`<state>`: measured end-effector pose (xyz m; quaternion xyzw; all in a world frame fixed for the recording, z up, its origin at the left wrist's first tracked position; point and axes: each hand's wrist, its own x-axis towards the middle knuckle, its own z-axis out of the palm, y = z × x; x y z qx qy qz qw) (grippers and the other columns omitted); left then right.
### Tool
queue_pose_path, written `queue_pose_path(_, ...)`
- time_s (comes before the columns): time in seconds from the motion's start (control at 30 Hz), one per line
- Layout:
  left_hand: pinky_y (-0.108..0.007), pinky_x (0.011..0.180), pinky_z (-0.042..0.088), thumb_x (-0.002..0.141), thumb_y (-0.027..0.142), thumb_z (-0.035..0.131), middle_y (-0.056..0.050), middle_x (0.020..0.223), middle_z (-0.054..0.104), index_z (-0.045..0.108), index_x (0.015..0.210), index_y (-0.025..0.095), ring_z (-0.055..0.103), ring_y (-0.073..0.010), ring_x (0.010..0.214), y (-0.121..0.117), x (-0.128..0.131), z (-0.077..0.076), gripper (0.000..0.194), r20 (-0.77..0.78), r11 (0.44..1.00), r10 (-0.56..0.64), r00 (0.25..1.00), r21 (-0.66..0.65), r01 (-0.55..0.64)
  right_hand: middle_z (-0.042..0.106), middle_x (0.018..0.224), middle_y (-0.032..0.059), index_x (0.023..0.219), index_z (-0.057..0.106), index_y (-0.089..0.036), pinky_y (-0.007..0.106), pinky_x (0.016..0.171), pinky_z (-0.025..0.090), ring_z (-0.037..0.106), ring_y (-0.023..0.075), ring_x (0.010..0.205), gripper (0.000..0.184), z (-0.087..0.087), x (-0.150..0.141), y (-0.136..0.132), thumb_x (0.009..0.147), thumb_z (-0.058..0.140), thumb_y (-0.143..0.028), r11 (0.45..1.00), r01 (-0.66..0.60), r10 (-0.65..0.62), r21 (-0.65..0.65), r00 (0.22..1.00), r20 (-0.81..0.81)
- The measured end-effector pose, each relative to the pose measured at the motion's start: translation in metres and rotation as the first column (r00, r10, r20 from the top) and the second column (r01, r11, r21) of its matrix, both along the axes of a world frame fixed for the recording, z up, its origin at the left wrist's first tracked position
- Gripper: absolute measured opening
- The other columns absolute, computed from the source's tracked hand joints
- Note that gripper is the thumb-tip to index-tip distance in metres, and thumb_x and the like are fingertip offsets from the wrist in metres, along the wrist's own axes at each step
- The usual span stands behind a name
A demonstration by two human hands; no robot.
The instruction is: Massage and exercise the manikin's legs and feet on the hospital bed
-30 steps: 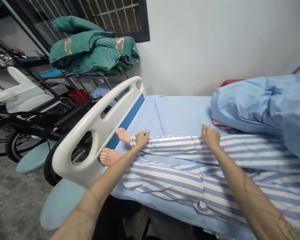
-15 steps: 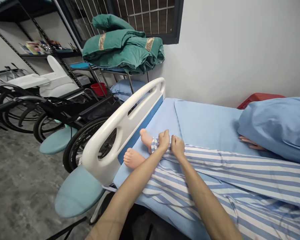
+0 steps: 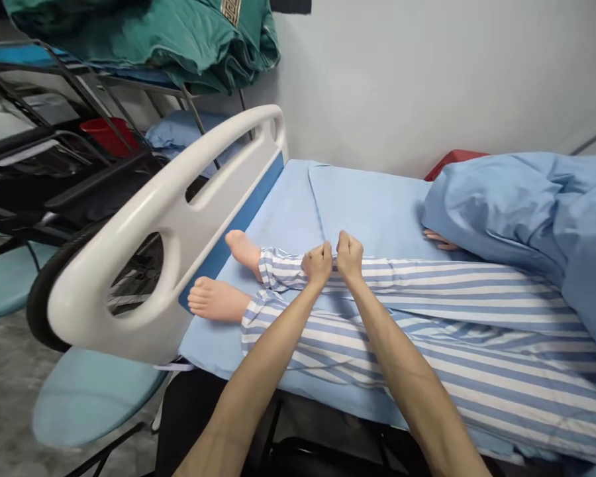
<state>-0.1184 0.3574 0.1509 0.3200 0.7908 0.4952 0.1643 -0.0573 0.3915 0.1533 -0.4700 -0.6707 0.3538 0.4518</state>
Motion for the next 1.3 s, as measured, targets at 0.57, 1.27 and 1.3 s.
queue_pose_path(0.57, -0.029, 0.058, 0.020, 0.087, 0.039, 0.039, 0.002, 0.050, 0.025, 0.027, 0.049, 0.020, 0.029, -0.0112, 0.054, 0.041, 0.070, 0.005, 0.045, -0.043, 0.983, -0.165, 0.985, 0.078, 0.168, 0.037, 0.052, -0.0038, 0.056, 0.033, -0.023, 0.027, 0.059, 0.030, 0.038, 0.0138, 0.055, 0.046, 0.011, 0.109, 0.040, 0.098, 0.038, -0.041, 0.992, 0.059, -0.072, 0.108, 0.990, 0.120)
queue_pose_path(1.27, -0.024, 0.057, 0.027, 0.091, 0.034, 0.042, 0.002, 0.050, 0.032, 0.033, 0.048, 0.020, 0.040, -0.0110, 0.057, 0.129, 0.232, 0.039, 0.047, -0.040, 0.892, -0.368, 0.929, 0.268, 0.364, 0.039, 0.050, -0.0044, 0.055, 0.042, -0.021, 0.025, 0.060, 0.037, 0.043, 0.0122, 0.056, 0.050, 0.020, 0.248, 0.117, 0.098, 0.038, -0.047, 0.990, 0.104, -0.100, 0.099, 0.994, -0.043)
queue_pose_path(1.3, -0.025, 0.058, 0.027, 0.091, 0.033, 0.042, 0.002, 0.050, 0.033, 0.034, 0.048, 0.019, 0.041, -0.0114, 0.058, 0.131, 0.239, 0.034, 0.046, -0.047, 0.903, -0.366, 0.929, 0.222, 0.367, 0.040, 0.051, -0.0040, 0.057, 0.045, -0.021, 0.025, 0.062, 0.039, 0.046, 0.0129, 0.058, 0.050, 0.022, 0.256, 0.123, 0.098, 0.036, -0.049, 0.986, 0.109, -0.101, 0.126, 0.993, -0.066)
